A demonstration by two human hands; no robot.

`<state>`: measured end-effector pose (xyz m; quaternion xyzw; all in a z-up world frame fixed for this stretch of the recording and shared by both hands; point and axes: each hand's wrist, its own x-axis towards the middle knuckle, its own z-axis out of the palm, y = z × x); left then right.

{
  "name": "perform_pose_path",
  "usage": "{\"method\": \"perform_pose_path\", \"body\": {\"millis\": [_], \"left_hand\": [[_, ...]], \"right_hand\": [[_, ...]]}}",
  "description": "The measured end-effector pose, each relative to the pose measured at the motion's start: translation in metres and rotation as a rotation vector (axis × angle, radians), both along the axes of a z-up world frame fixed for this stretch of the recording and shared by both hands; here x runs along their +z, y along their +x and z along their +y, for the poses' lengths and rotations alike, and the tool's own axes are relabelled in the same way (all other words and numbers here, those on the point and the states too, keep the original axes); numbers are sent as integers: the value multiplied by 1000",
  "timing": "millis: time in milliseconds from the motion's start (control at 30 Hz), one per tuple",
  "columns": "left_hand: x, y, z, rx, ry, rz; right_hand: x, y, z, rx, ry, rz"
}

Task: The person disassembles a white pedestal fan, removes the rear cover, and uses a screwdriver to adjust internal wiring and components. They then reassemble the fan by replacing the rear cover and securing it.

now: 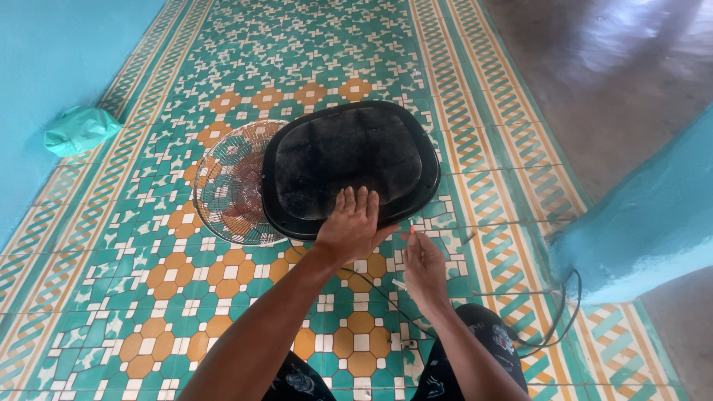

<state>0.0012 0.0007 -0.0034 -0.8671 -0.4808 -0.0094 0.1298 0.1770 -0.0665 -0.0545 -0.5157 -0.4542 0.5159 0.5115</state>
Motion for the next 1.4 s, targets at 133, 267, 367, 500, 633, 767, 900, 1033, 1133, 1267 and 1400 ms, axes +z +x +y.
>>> {"method": "perform_pose_path", "body": {"millis": [133,267,367,500,633,767,900,1033,1133,1267,1400], "left_hand": [[2,0,0,-12,32,4],[3,2,0,-40,85,49],[3,3,2,-69,107,72],[1,3,2,-44,94,57],[2,1,-2,-28,73,25],[0,-1,-4,-45,87,93],[-3,-3,-3,-28,27,82],[-2,-7,-4,-25,38,62],[-2,-10,-3,-10,19,30],[1,-18,-3,31,-17,7],[-4,-19,-10,4,35,27]], "right_hand": [[4,1,3,-2,62,-93],[8,5,-3,-49,89,-216],[7,5,-3,-155,191,-304],[-1,8,3,-108,60,-142],[-8,9,7,-64,122,-101],[-13,8,4,-70,67,-73],[-12,6,4,-79,112,-114],[1,2,0,-92,77,-129],[15,2,1,-68,99,-198],[29,0,3,2,-56,-221],[35,6,1,-68,-145,-176]]}}
